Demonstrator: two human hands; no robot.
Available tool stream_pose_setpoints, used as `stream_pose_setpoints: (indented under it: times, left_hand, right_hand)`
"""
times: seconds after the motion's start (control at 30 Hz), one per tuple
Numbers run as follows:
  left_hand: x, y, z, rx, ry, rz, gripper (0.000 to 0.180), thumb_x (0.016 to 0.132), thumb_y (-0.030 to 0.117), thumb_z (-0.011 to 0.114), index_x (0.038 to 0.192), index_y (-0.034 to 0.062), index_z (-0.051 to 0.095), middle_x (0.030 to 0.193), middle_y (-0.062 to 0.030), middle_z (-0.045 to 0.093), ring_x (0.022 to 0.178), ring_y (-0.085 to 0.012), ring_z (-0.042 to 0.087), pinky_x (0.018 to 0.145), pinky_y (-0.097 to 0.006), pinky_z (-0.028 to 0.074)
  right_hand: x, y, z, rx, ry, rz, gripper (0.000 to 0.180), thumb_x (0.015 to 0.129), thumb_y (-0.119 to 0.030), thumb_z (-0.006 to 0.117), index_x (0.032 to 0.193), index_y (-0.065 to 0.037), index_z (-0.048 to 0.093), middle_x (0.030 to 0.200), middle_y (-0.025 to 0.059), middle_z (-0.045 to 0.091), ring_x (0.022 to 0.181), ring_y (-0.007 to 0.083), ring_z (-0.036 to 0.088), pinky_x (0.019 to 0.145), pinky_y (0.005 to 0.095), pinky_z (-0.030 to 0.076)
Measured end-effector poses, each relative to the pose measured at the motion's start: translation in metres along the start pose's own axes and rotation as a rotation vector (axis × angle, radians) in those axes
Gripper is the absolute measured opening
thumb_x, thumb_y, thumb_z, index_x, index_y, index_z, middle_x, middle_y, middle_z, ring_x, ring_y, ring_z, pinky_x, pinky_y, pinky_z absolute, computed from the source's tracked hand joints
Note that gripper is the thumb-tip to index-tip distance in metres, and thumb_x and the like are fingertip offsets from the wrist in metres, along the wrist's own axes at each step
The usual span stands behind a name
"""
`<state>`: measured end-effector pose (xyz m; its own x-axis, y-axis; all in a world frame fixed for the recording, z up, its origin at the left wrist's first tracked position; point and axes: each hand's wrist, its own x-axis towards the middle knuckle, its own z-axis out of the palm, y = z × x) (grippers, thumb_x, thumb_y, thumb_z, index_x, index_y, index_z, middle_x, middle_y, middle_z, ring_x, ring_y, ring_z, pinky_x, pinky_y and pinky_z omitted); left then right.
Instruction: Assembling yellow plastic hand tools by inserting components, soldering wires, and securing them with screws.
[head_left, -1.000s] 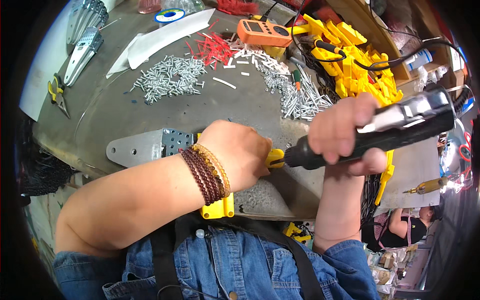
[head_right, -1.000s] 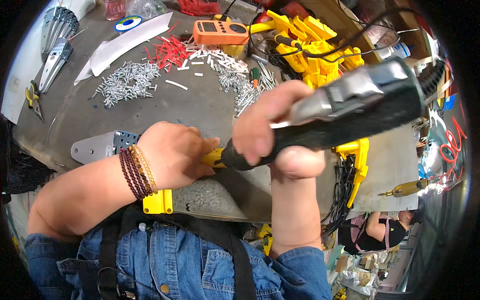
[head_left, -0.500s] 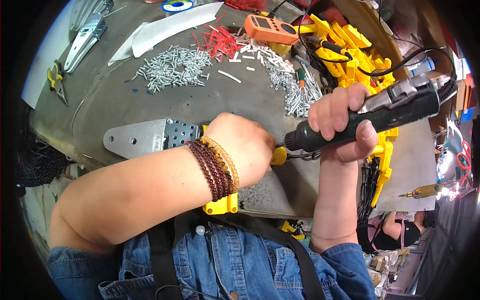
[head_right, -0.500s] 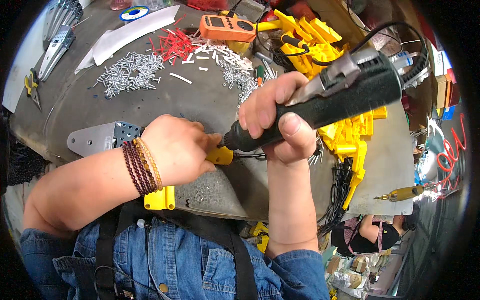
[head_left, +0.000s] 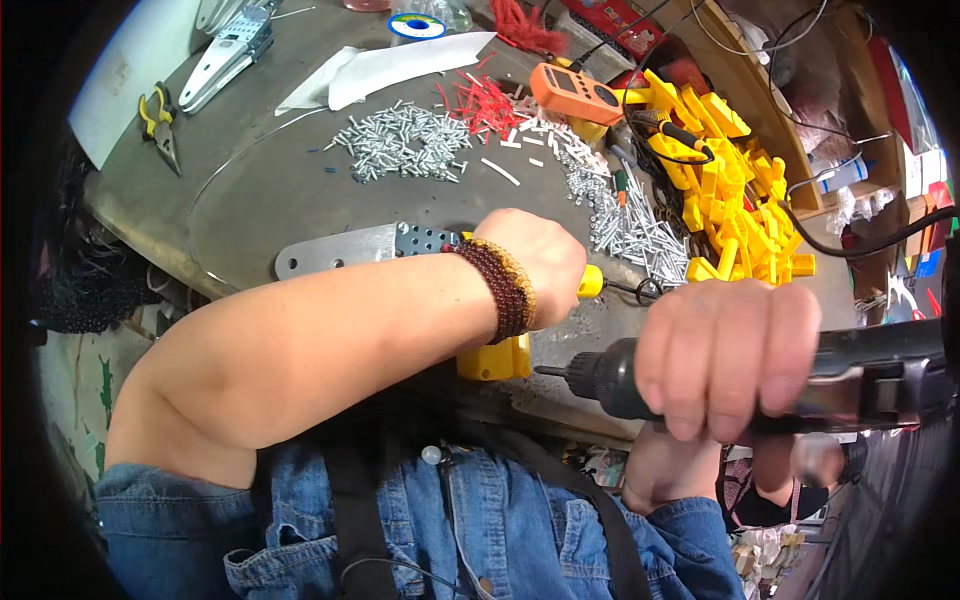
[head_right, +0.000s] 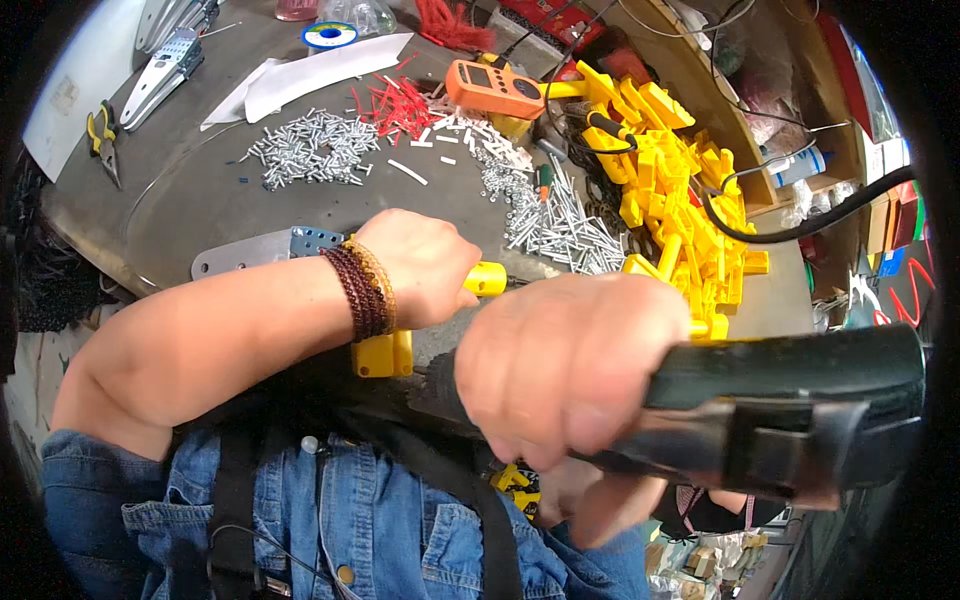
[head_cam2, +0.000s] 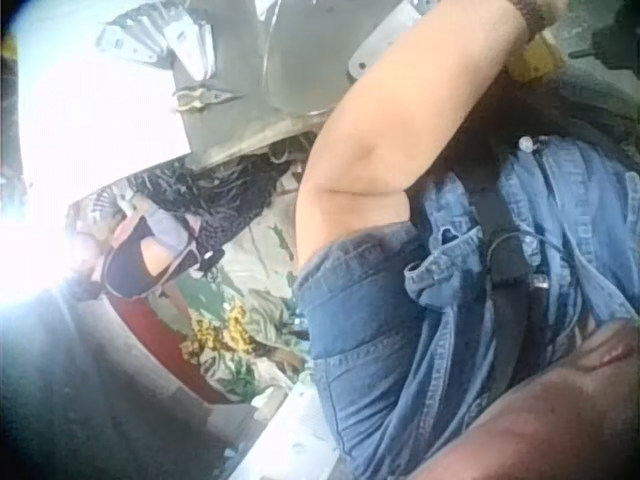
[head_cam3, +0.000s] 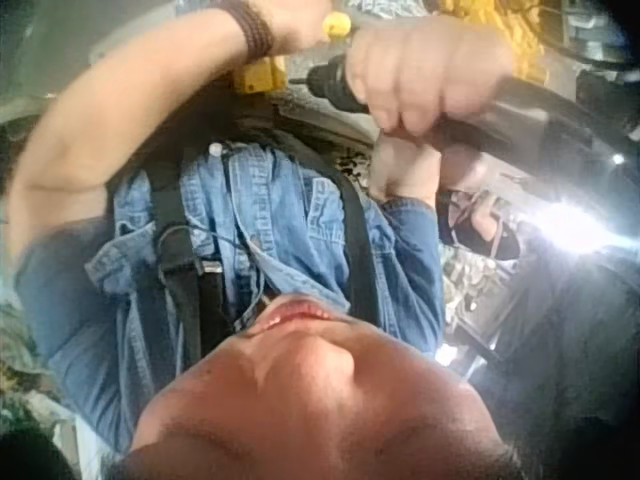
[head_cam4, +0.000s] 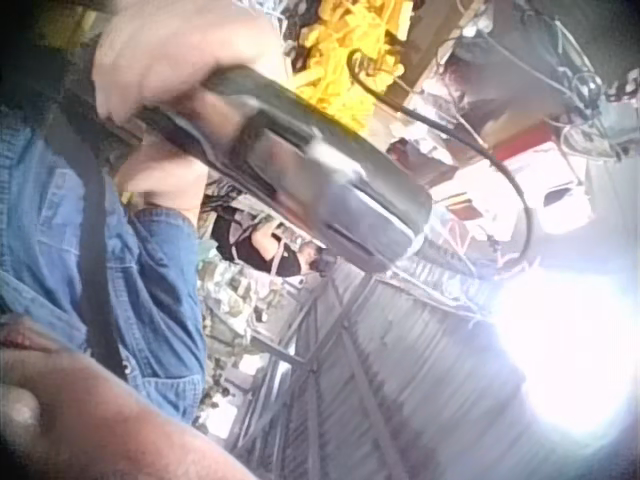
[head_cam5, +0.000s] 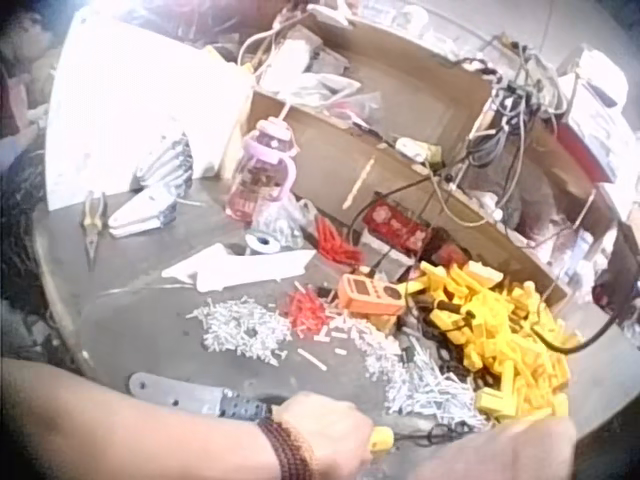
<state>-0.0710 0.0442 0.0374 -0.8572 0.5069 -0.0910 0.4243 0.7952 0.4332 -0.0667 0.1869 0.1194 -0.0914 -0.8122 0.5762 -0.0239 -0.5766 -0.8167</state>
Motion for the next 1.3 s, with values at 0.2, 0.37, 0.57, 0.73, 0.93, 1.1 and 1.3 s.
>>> stream_pose_setpoints:
  times: [0.2, 0.37, 0.57, 0.73, 0.93, 1.1, 1.3]
  left_hand:
    - [0.002, -0.006, 0.007, 0.037, 0.008, 0.028, 0.026, 0.084, 0.019, 0.057, 0.099, 0.0098, 0.075, 0.102, -0.0112, 0.073, 0.099, -0.0250, 0.070, 0.082, -0.037, 0.055]
    - [0.001, -0.010, -0.006, 0.084, -0.164, 0.025, 0.030, 0.079, 0.019, 0.058, 0.102, 0.0087, 0.075, 0.105, -0.0116, 0.073, 0.099, -0.0255, 0.069, 0.084, -0.038, 0.055]
    - [-0.005, -0.008, -0.006, 0.021, -0.074, 0.011, 0.030, 0.080, 0.020, 0.057, 0.102, 0.0092, 0.075, 0.106, -0.0115, 0.072, 0.101, -0.0257, 0.069, 0.085, -0.038, 0.054]
    - [-0.008, -0.013, -0.002, 0.001, -0.029, 0.017, 0.031, 0.081, 0.031, 0.058, 0.100, 0.0109, 0.071, 0.100, -0.0144, 0.072, 0.097, -0.0299, 0.069, 0.084, -0.042, 0.053]
    - [-0.013, -0.012, 0.001, 0.014, 0.009, -0.006, 0.026, 0.082, 0.024, 0.055, 0.096, 0.0105, 0.073, 0.097, -0.0127, 0.073, 0.096, -0.0309, 0.069, 0.082, -0.042, 0.054]
    - [-0.005, -0.011, -0.003, -0.019, -0.035, 0.056, 0.032, 0.084, 0.028, 0.056, 0.103, 0.0084, 0.075, 0.107, -0.0133, 0.072, 0.100, -0.0267, 0.070, 0.083, -0.039, 0.055]
    - [-0.003, -0.016, 0.002, -0.005, -0.016, 0.063, 0.030, 0.087, 0.027, 0.056, 0.103, 0.0101, 0.075, 0.109, -0.0118, 0.072, 0.100, -0.0267, 0.070, 0.081, -0.039, 0.056]
  right_hand:
    - [-0.015, 0.030, 0.021, -0.110, 0.324, 0.144, 0.045, 0.075, -0.032, 0.086, 0.096, -0.012, 0.052, 0.076, 0.0022, 0.064, 0.059, 0.0191, 0.062, 0.061, 0.0336, 0.049]
    - [-0.012, 0.046, 0.020, 0.076, 0.313, -0.008, 0.029, 0.081, -0.023, 0.077, 0.088, -0.004, 0.056, 0.065, 0.0078, 0.058, 0.051, 0.0188, 0.053, 0.048, 0.0321, 0.044]
    - [-0.016, 0.041, 0.008, 0.021, 0.211, 0.095, 0.046, 0.076, -0.033, 0.086, 0.099, -0.010, 0.052, 0.074, 0.0030, 0.064, 0.061, 0.0181, 0.064, 0.063, 0.0346, 0.050]
    - [0.003, 0.025, 0.010, -0.098, 0.077, 0.140, 0.026, 0.081, -0.022, 0.079, 0.090, -0.008, 0.059, 0.075, 0.0065, 0.065, 0.060, 0.0206, 0.063, 0.061, 0.0335, 0.051]
    - [0.026, 0.032, 0.035, 0.018, 0.088, 0.049, 0.036, 0.076, -0.032, 0.079, 0.084, -0.006, 0.056, 0.068, 0.0069, 0.060, 0.057, 0.0210, 0.059, 0.056, 0.0338, 0.048]
    - [0.010, 0.058, 0.020, 0.106, 0.162, 0.072, 0.044, 0.073, -0.026, 0.087, 0.093, -0.006, 0.053, 0.080, 0.0096, 0.065, 0.061, 0.0228, 0.064, 0.058, 0.0336, 0.050]
    - [0.016, 0.061, 0.035, 0.065, 0.309, 0.085, 0.053, 0.058, -0.033, 0.095, 0.079, -0.006, 0.054, 0.063, 0.0050, 0.057, 0.055, 0.0187, 0.056, 0.055, 0.0301, 0.046]
